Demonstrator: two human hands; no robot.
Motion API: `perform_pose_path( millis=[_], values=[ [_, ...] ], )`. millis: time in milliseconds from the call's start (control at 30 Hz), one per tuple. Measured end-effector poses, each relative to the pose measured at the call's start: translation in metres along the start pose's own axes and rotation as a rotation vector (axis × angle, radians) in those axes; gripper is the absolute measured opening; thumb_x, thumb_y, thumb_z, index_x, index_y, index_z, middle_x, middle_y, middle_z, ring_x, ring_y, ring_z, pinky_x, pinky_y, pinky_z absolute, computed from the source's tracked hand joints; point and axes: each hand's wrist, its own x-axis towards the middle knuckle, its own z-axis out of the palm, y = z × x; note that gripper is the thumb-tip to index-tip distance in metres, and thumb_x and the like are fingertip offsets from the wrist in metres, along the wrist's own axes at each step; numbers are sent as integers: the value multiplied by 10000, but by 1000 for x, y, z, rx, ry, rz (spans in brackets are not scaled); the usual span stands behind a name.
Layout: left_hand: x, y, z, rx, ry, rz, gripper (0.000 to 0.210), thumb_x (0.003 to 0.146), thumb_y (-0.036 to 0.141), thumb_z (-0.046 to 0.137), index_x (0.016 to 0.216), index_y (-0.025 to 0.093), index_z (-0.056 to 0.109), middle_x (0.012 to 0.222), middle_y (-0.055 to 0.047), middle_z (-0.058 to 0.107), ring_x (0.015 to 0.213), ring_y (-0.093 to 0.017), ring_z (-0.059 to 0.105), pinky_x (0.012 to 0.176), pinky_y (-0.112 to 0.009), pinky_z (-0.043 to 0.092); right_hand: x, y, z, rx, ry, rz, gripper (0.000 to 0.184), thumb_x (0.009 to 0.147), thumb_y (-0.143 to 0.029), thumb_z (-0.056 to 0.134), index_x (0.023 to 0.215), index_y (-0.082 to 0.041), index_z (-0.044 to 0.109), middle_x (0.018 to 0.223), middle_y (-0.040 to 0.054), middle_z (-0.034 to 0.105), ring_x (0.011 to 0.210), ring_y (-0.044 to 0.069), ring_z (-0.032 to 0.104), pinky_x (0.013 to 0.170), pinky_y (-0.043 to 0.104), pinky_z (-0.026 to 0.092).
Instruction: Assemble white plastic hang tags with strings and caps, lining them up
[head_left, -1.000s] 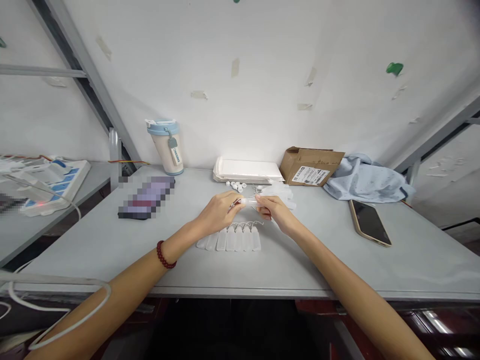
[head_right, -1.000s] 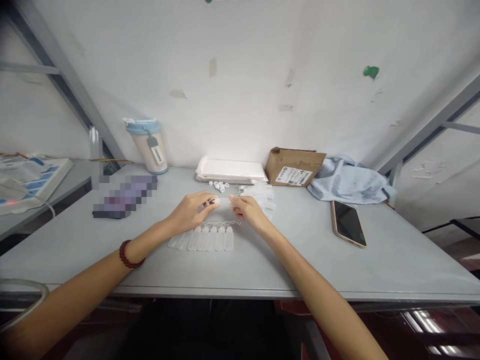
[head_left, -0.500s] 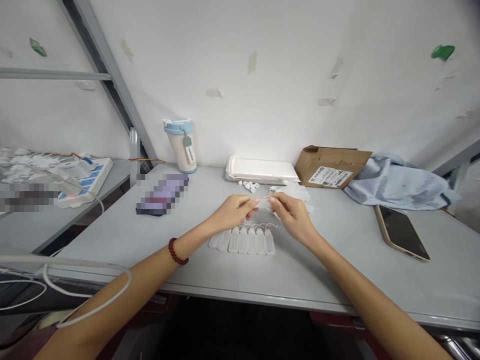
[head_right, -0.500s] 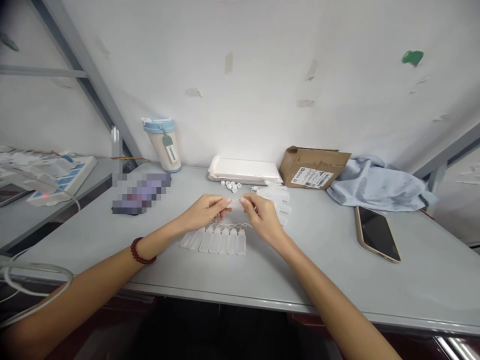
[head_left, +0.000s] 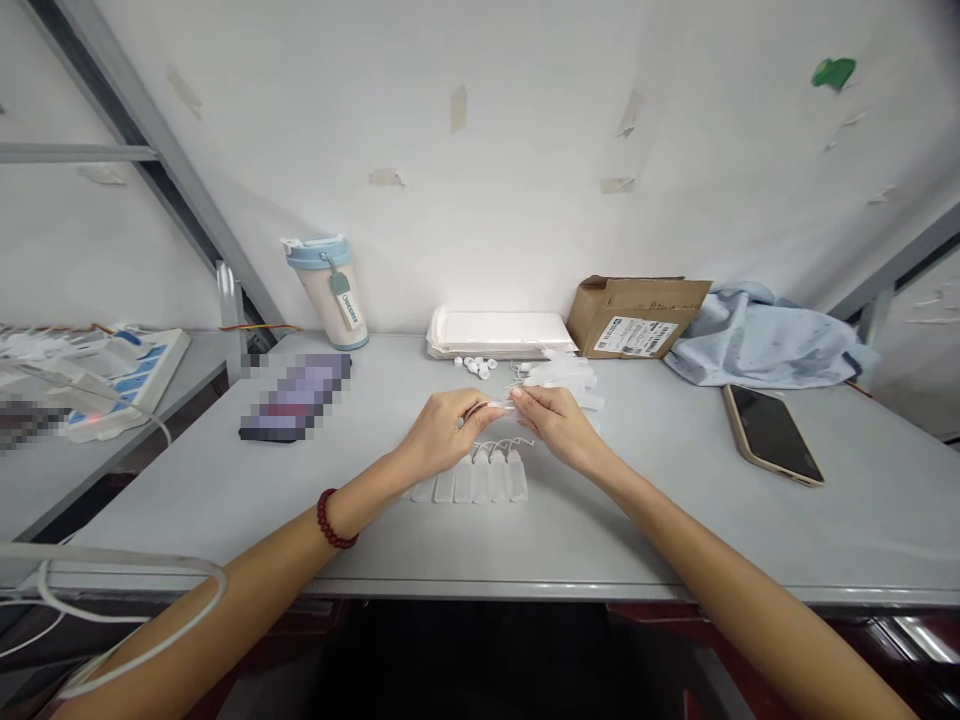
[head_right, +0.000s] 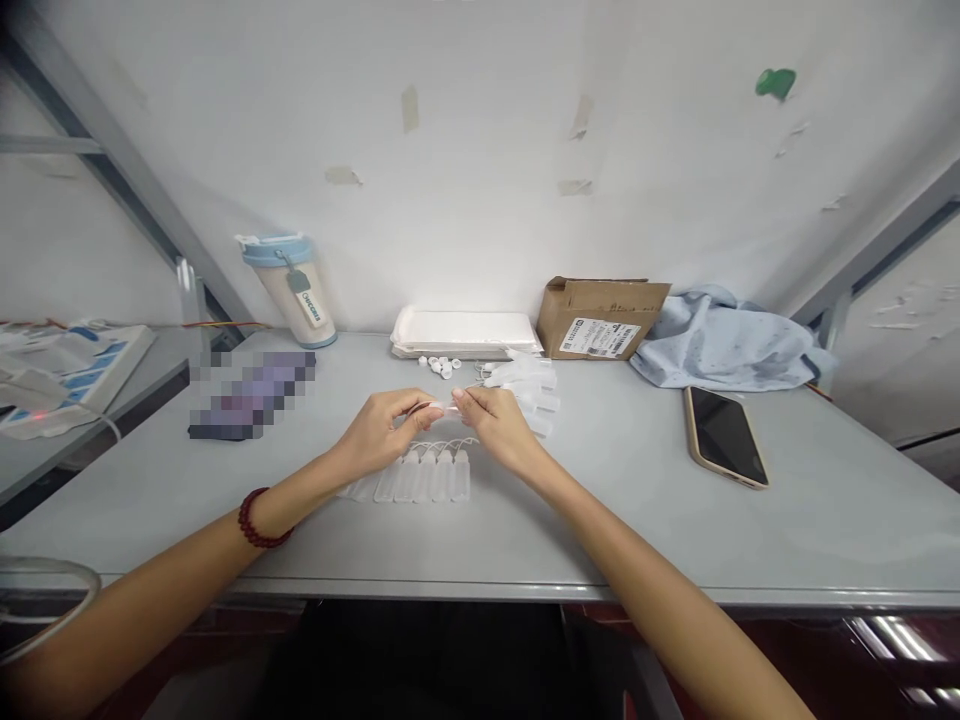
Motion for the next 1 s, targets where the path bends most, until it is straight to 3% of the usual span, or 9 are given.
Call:
perform_pose_path(
  millis=[133,233,333,433,533,700,867,1000],
  values=[
    [-2,-4,2,174,3,225,286,937,328,414,745,159,544,657,-14,543,580,-114,453,566,-242,350,1,0,-4,154,-96,119,486,826,-575,454,557,-215,269,526,-67,196,485,79,185,473,242,224],
    [0,-5,3,215,-10,269,299,946,330,397,738,162,532,656,-19,545,583,-122,462,567,-247,358,2,-1,-8,180,-140,171,481,825,-552,474,548,-212,278,513,-73,198,464,70,166,458,241,176],
    [6,-9,-1,137,-49,171,255,924,365,445,807,166,553,739,-22,598,658,-129,524,629,-245,410,4,-1,-12,82,-127,140,492,858,-544,422,524,-204,304,485,-60,253,448,74,217,466,249,191],
    [13,-25,-12,67,-44,1,278,904,423,454,926,173,572,924,-46,637,834,-157,579,735,-263,455,7,2,-16,-255,62,-3,479,901,-472,380,513,-194,334,485,-27,349,474,95,293,505,262,214],
    [19,-53,-23,111,14,-128,349,914,436,384,1055,168,556,1085,-85,607,975,-197,564,781,-307,473,9,7,-22,-543,221,-65,394,900,-404,413,576,-186,467,505,-9,430,493,116,341,527,266,222],
    [30,-88,-23,180,2,-196,382,886,282,328,1173,129,529,1193,-117,566,1103,-219,527,1002,-409,380,12,14,-27,-623,212,17,330,884,-432,457,772,-186,645,599,29,604,533,151,474,522,261,270],
    [38,-96,-9,155,-92,-190,499,850,255,333,1325,144,439,1392,-108,447,1282,-245,398,1080,-413,298,16,18,-24,-731,232,41,273,889,-384,484,891,-184,670,813,72,700,667,186,578,565,273,319],
    [38,-98,-6,156,-190,-205,549,867,279,301,1398,160,368,1496,-81,309,1386,-250,240,1127,-416,200,18,19,-20,-872,214,86,234,875,-329,520,999,-175,647,977,98,688,779,213,606,595,279,335]
  ],
)
